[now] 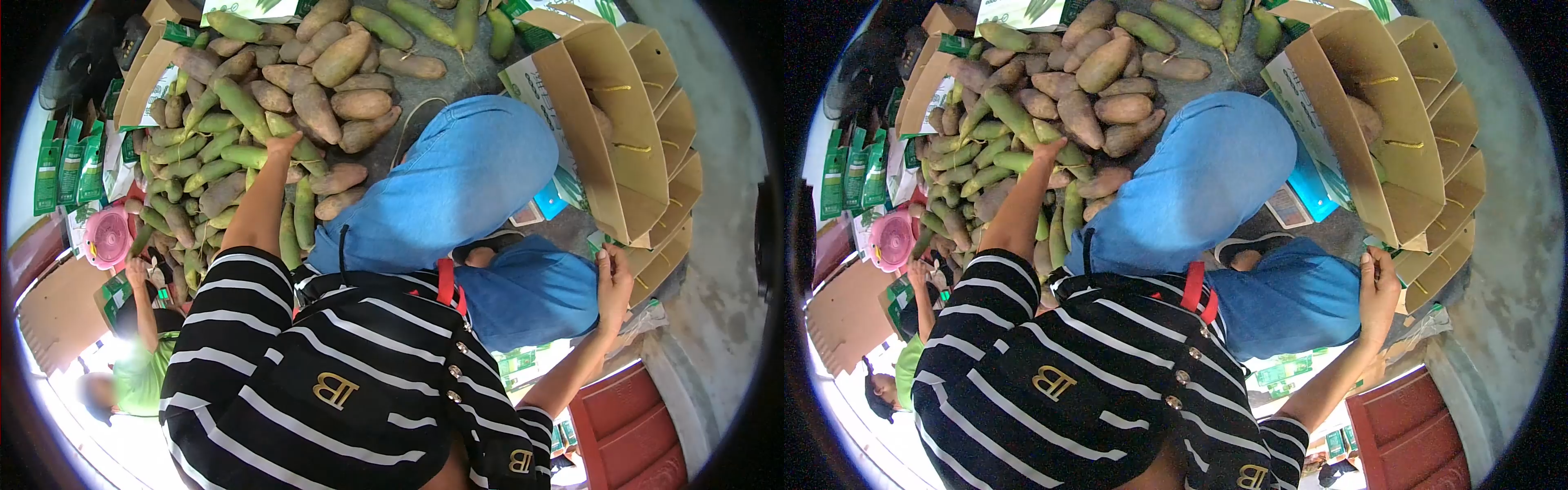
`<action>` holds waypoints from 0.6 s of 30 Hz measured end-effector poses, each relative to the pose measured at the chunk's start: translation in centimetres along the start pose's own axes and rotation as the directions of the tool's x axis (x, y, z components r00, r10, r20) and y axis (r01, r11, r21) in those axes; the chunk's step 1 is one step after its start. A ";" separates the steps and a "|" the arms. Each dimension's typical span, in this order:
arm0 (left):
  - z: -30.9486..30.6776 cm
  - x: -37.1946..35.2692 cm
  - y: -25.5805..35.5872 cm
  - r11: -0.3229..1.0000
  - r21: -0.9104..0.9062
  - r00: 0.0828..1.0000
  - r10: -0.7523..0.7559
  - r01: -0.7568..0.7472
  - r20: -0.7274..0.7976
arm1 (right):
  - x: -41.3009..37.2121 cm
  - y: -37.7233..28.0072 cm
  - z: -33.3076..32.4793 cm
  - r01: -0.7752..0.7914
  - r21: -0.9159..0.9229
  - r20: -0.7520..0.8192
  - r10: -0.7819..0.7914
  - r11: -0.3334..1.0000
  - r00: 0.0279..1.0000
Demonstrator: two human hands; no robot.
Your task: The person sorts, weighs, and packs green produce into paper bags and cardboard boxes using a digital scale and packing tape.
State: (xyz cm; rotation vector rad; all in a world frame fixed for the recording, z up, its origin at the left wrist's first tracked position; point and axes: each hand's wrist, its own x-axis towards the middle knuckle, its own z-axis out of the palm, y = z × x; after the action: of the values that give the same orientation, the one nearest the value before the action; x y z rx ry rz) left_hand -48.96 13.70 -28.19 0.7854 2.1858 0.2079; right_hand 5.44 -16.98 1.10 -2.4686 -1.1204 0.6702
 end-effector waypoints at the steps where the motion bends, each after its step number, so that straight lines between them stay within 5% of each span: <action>1: -0.6 -2.1 1.0 0.999 -0.035 0.999 0.015 -0.014 0.028 | 0.1 -0.1 0.1 0.008 -0.009 0.002 -0.008 1.000 1.000; 5: 0.8 -0.8 0.1 0.991 0.035 0.986 0.131 -0.128 -0.103 | 0.3 0.0 0.0 0.009 -0.046 -0.041 -0.011 0.999 0.999; 7: 0.3 -0.6 0.7 0.920 0.062 0.908 0.392 -0.387 -0.148 | 0.5 -0.2 0.1 0.005 -0.092 -0.062 -0.010 0.996 0.998; 9: -0.6 -5.8 4.7 0.776 0.072 0.750 0.626 -0.627 -0.216 | 0.5 -0.7 0.0 0.002 -0.135 -0.066 -0.011 0.991 0.998; 11: -1.3 -9.7 9.6 0.494 0.026 0.473 0.845 -0.869 -0.248 | 0.5 -1.3 -0.2 -0.001 -0.147 -0.065 -0.009 0.989 0.998; 12: -1.7 -12.7 12.4 0.408 0.054 0.379 0.884 -0.911 -0.275 | 0.6 -1.4 -0.2 -0.014 -0.146 -0.061 0.006 0.989 0.998; 15: -3.0 -26.1 20.8 0.186 -0.301 0.265 0.932 -0.935 -0.249 | 0.7 -1.1 -0.2 -0.019 -0.159 -0.051 0.010 0.987 0.999; 18: -1.6 -35.3 25.2 -0.165 -0.413 -0.004 0.931 -0.896 -0.365 | 0.4 -1.0 -0.2 -0.008 -0.151 -0.067 -0.002 0.989 0.998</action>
State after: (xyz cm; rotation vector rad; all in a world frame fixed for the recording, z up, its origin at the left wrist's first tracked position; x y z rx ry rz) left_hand -20.76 12.83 4.77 1.8464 0.7952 1.5005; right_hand 5.22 -16.05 1.67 -2.5985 -1.1815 0.5166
